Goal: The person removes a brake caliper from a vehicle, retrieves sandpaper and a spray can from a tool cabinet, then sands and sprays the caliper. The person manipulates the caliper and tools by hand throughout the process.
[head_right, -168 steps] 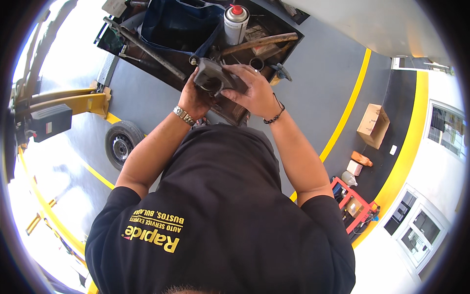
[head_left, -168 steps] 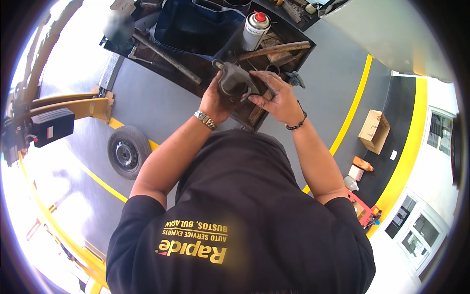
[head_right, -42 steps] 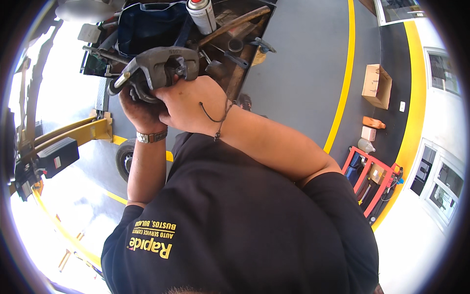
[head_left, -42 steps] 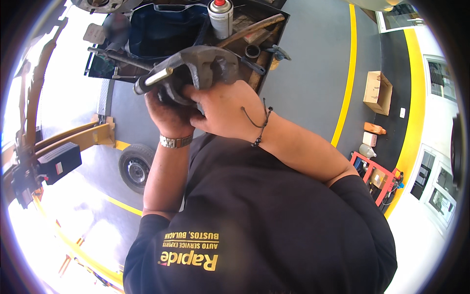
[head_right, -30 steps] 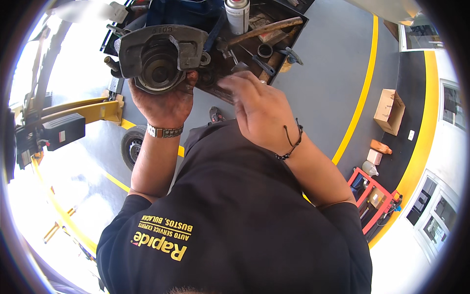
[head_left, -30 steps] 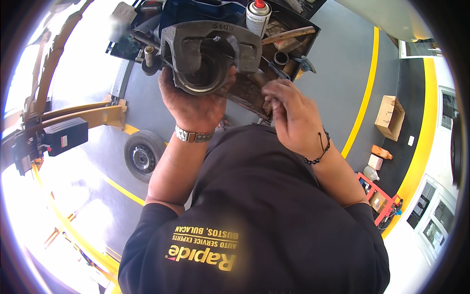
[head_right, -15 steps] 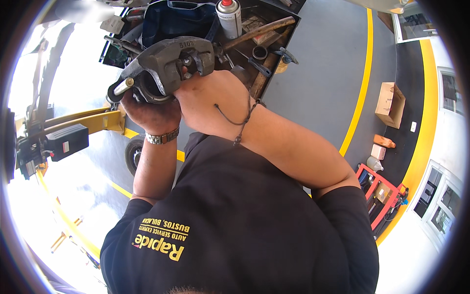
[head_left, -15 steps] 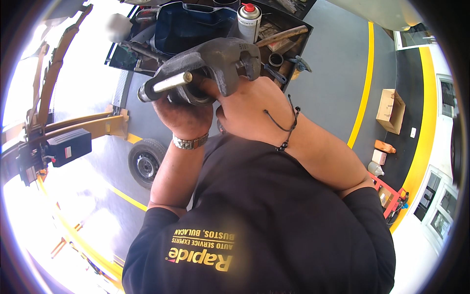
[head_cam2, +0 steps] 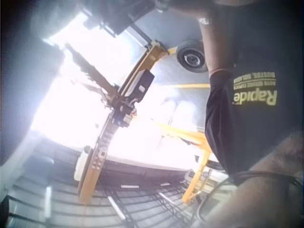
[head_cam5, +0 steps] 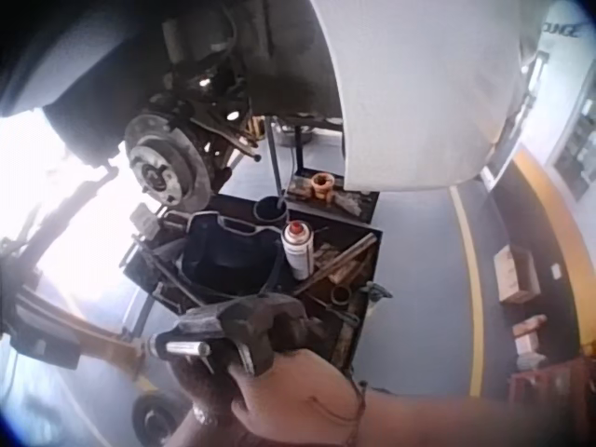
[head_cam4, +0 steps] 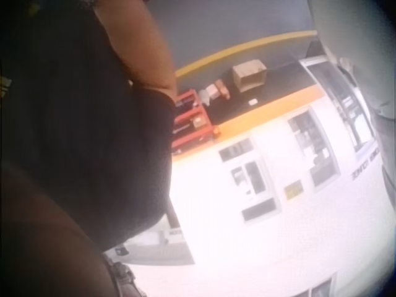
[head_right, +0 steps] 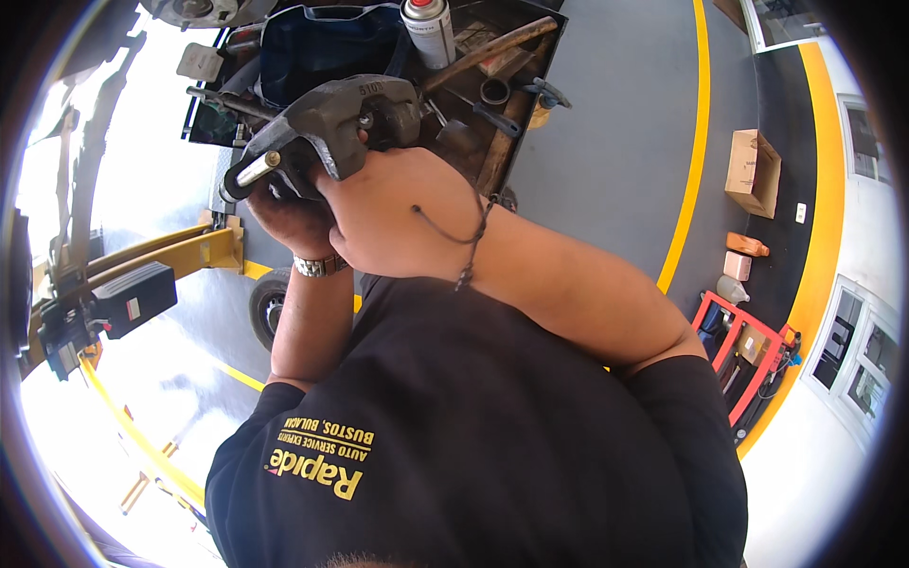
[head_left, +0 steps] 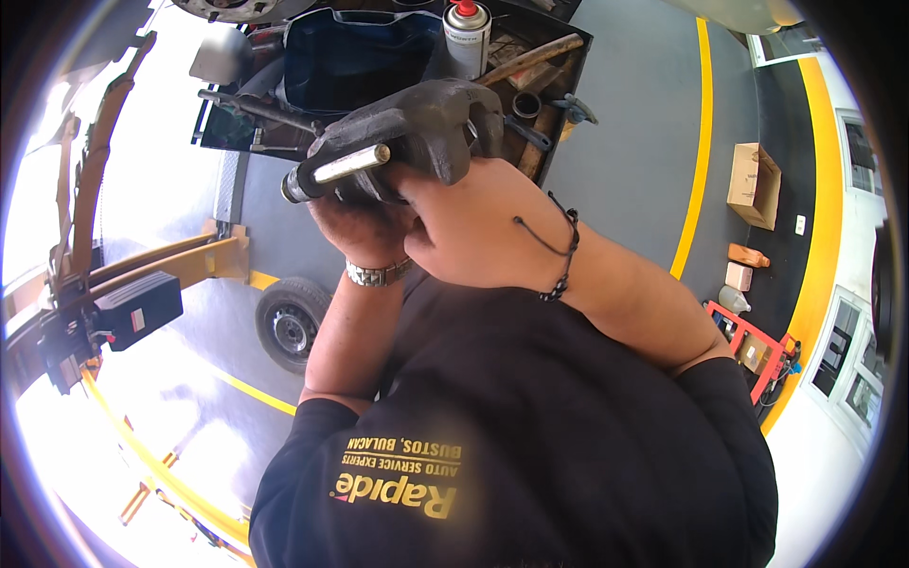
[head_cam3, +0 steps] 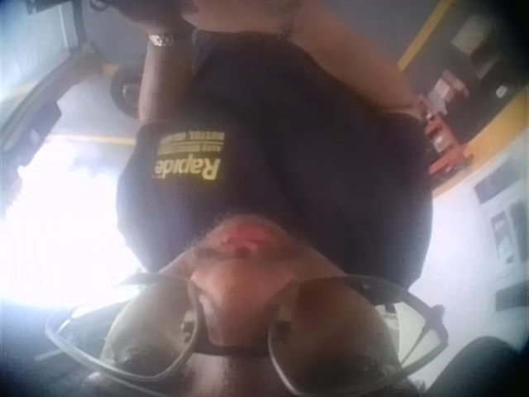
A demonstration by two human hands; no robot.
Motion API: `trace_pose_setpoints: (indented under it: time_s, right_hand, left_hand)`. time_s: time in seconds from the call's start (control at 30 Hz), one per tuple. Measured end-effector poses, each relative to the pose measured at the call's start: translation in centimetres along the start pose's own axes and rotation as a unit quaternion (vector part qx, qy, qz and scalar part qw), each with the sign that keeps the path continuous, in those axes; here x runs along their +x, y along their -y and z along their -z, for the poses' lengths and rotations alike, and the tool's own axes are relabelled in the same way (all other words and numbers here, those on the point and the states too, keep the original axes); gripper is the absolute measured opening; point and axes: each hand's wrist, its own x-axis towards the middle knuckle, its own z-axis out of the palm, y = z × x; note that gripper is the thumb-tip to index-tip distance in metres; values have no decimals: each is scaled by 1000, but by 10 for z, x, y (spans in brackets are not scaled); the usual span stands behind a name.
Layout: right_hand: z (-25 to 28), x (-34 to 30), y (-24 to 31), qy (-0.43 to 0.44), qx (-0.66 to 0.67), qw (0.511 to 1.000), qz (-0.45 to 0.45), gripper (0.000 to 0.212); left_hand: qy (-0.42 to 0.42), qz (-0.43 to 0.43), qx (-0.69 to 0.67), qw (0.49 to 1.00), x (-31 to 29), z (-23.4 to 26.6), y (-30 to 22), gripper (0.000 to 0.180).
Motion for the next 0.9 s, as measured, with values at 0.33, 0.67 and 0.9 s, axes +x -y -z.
trace_pose_setpoints:
  time_s: [0.33, 0.67, 0.9]
  right_hand:
    - [-1, -60, -61, -141, 52, 988, -36, 13]
    - [29, -25, -37, -13, -157, 961, 227, 10]
    - [1, 19, -32, -22, -156, 972, 173, 10]
  left_hand:
    - [135, 48, -212, 967, 4, -16, -28, 59]
    - [123, 89, -243, 958, 5, -43, -46, 62]
    - [-50, 25, 4, 998, 1, -43, -43, 52]
